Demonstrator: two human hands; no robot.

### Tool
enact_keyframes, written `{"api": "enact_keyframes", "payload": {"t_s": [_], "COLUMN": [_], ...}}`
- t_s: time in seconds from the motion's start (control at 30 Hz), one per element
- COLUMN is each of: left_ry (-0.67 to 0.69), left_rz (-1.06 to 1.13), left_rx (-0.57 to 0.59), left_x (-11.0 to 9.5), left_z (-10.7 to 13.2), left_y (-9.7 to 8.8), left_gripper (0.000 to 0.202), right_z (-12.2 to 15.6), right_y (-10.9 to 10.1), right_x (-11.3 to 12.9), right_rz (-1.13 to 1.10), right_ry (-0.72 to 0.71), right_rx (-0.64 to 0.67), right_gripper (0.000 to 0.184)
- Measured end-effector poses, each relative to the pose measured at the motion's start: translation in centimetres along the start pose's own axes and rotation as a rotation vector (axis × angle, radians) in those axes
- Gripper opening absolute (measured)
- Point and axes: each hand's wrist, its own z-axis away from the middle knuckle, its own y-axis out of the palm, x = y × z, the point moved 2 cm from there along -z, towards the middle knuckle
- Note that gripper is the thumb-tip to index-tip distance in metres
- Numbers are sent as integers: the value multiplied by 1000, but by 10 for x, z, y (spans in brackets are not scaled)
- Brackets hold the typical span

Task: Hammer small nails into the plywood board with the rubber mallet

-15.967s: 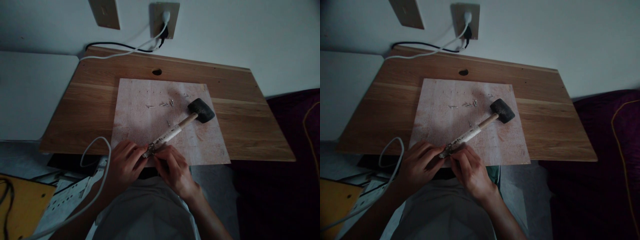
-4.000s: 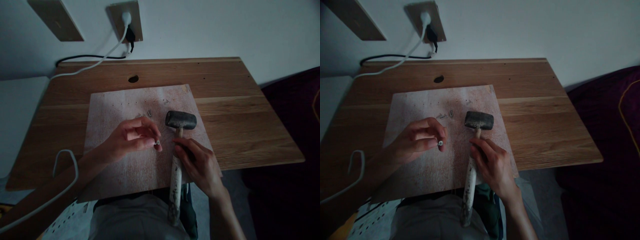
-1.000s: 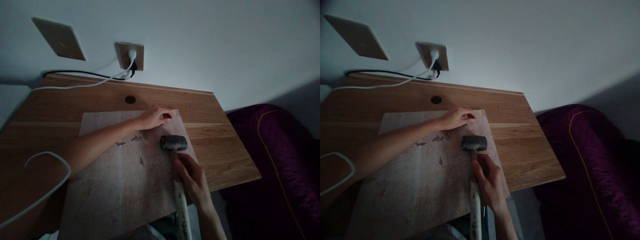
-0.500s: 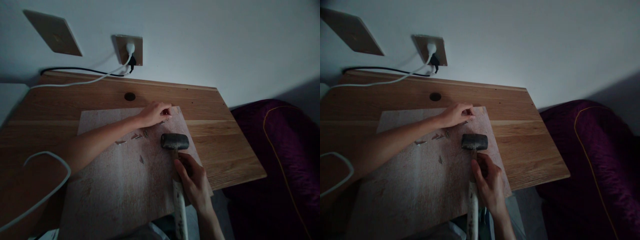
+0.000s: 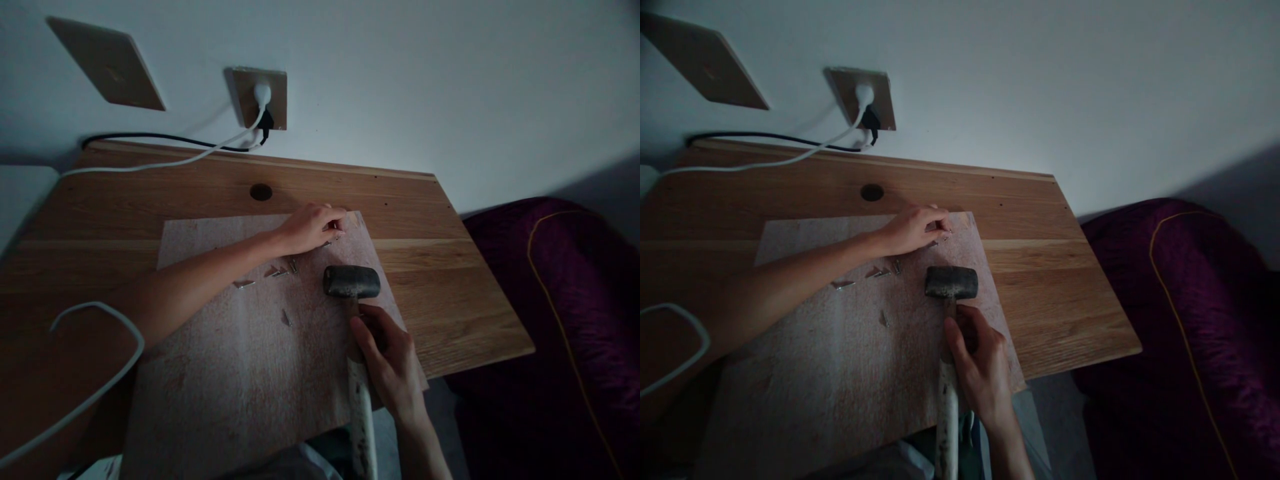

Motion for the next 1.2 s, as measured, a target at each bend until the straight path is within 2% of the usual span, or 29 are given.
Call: {"api": "enact_keyframes", "payload": {"t_s": [0.4,1.2], "left_ry": [6,35], "left_rz": [-37,-56], "left_rx": [23,-18], "left_x": [3,6], "left_z": [1,5], "left_y": [1,-2], "left_gripper": [13,14], "right_z": [1,0], "right_y": [0,-1], "right_x": [-3,-5], "right_rz": [19,14], "right_ry": [13,13], "right_rx": [-8,-12], "right_gripper": [34,36]}}
